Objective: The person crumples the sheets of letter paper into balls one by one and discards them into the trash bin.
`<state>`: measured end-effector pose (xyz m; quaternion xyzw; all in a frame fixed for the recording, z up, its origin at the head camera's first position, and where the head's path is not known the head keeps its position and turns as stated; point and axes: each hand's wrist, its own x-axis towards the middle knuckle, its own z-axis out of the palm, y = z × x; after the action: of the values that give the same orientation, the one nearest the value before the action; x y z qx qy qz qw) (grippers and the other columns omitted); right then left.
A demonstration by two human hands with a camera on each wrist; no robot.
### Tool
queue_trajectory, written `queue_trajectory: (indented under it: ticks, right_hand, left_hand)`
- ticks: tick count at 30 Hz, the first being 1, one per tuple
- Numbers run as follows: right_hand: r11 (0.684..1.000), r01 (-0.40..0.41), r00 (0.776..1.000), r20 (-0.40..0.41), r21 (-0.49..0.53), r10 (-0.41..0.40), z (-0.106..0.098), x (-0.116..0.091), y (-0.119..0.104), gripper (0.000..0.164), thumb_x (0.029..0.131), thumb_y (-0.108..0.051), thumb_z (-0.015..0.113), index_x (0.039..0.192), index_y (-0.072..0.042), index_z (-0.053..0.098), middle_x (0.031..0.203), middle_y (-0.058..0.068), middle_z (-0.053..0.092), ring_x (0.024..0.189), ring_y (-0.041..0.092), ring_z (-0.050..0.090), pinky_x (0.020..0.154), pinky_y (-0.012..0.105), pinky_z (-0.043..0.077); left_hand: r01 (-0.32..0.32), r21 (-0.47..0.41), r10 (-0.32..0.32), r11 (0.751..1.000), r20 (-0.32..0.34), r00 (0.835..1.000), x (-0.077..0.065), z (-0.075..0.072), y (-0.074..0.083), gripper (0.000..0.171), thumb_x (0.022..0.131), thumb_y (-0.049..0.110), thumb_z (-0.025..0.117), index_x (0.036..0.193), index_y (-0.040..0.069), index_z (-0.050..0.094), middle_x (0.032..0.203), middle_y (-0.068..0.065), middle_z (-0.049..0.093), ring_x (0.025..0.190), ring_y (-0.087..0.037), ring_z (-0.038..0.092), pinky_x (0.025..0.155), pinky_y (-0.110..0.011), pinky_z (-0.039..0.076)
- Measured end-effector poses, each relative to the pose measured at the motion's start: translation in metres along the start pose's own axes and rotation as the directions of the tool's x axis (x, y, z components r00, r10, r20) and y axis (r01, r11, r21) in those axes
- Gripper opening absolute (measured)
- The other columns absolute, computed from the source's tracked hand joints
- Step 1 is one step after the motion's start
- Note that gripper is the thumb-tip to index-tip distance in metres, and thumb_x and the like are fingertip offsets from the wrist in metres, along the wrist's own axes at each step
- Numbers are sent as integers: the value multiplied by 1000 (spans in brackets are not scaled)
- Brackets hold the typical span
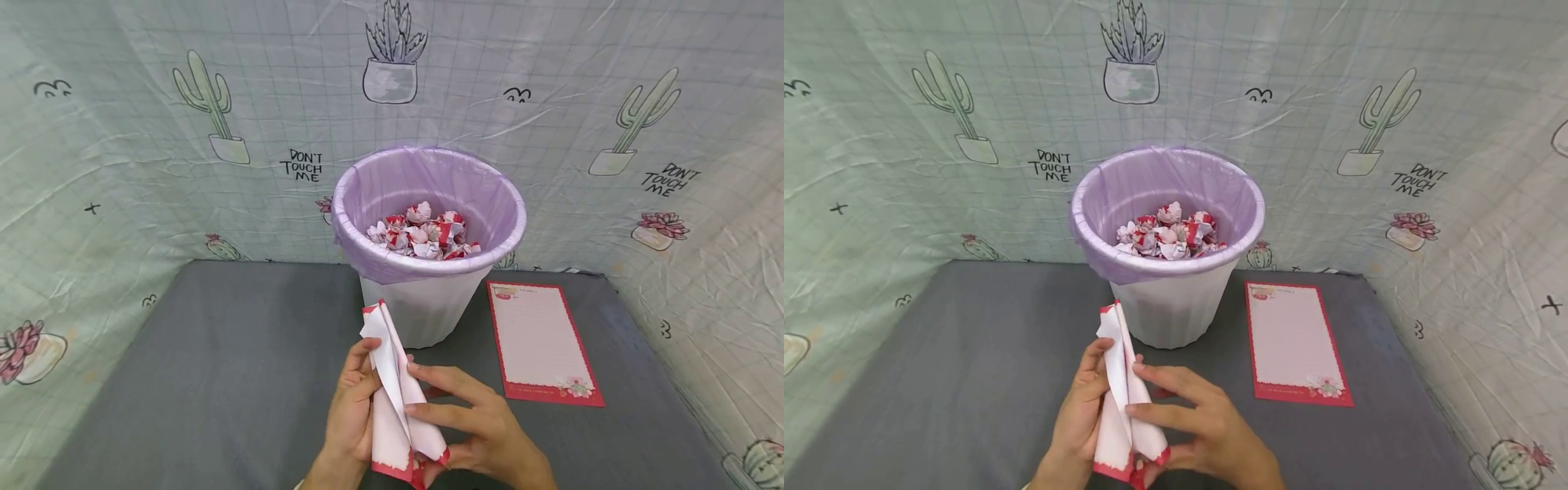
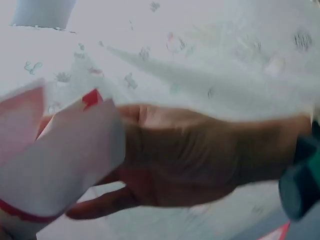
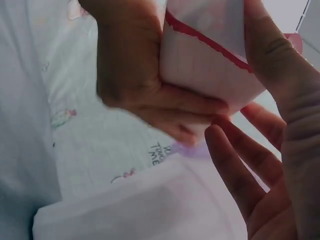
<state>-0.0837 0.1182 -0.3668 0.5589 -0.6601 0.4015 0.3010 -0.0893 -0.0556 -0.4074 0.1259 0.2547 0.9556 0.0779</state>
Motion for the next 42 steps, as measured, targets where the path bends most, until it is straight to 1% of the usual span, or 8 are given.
queue_trajectory:
  ticks: [9,13,17,23,26,34,39,42]
  right_hand:
    - [984,119,974,-178,-131,-141,15,3,6,18,85,-18,74,84,-1,67,104,27,62,86,34,61,71,29,53]
    - [982,129,943,-289,-135,-164,21,3,5,19,86,-9,73,71,1,63,95,27,63,79,33,63,73,31,55]
    - [992,99,889,-441,-82,-126,22,4,3,30,78,-12,79,63,5,60,92,31,62,83,37,64,79,34,55]
    - [975,-89,801,-567,202,190,11,-5,-7,27,74,0,80,66,10,57,96,27,61,97,31,62,87,30,51]
    - [955,-111,770,-584,275,257,7,-6,-8,28,74,7,78,64,11,52,90,23,63,94,27,61,83,25,52]
    - [979,-91,750,-635,181,187,13,2,-12,29,75,9,76,63,14,50,71,20,59,76,23,60,71,22,52]
    - [980,-185,769,-610,71,189,17,4,-16,32,79,3,75,64,13,50,75,22,61,80,24,63,79,24,53]
    - [971,-226,814,-532,82,235,16,1,-18,21,82,4,71,73,14,55,86,24,64,88,27,64,84,27,52]
  left_hand:
    - [-57,26,57,998,0,998,-9,8,-9,52,100,-7,33,129,26,59,116,3,63,103,-16,61,90,-26,47]
    - [-233,205,247,951,-47,968,-12,15,-14,48,98,-9,38,136,15,54,117,-7,66,106,-23,62,92,-31,48]
    - [-437,520,441,734,124,889,-10,16,-18,46,93,-17,42,136,0,50,123,-16,62,110,-21,60,91,-29,48]
    - [-731,643,377,226,635,675,1,16,-11,34,98,-2,42,129,-17,47,123,-23,54,111,-26,53,97,-28,42]
    - [-794,592,334,139,727,600,3,21,-7,41,102,18,46,122,-17,51,124,-26,52,117,-31,52,101,-34,41]
    - [-789,598,466,139,664,585,-1,26,-7,35,91,18,66,113,-8,59,105,-20,66,96,-24,66,86,-29,51]
    - [-684,639,445,352,529,723,-3,15,-9,54,85,10,71,127,-13,47,112,-22,65,104,-22,64,89,-32,50]
    - [-637,639,417,430,485,768,-2,12,-5,53,84,8,71,126,-15,49,115,-24,62,106,-24,62,91,-36,48]
